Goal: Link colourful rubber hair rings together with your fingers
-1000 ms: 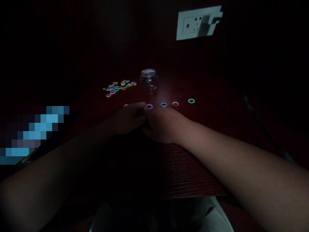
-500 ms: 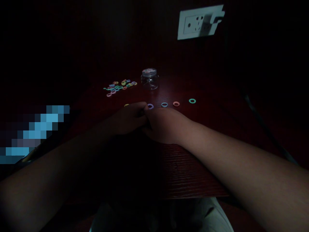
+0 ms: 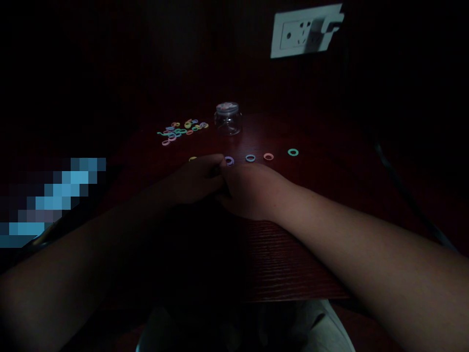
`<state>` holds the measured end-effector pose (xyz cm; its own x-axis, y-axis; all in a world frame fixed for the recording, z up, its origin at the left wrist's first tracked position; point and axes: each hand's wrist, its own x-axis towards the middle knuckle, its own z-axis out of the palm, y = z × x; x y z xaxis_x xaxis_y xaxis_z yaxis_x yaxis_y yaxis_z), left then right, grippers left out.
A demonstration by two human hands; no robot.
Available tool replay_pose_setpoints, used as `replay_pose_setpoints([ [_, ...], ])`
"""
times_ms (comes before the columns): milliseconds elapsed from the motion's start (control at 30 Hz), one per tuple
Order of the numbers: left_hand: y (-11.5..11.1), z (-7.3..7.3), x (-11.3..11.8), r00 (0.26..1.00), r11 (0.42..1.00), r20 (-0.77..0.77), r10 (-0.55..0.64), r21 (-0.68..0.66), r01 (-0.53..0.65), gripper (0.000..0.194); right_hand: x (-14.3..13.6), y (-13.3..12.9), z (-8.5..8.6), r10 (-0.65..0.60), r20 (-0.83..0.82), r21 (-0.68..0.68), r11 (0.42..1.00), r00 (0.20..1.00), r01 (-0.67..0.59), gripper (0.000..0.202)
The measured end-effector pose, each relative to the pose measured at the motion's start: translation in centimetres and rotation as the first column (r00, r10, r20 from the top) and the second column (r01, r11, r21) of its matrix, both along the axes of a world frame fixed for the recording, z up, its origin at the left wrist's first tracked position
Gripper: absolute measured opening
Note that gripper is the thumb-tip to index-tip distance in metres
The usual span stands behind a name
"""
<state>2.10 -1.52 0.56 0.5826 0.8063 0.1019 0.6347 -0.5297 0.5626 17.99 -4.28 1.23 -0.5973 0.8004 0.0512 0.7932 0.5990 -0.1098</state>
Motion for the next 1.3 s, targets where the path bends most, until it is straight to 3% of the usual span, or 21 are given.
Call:
replay_pose_setpoints([
  [1300, 0.1, -0.13, -0.13, 1.0, 1.0, 0.022, -0.018, 0.001, 0.018, 0.013, 0.01, 0.04, -0.02, 0.021, -0.022, 0.018, 1.0, 1.0, -0.02, 0.047],
])
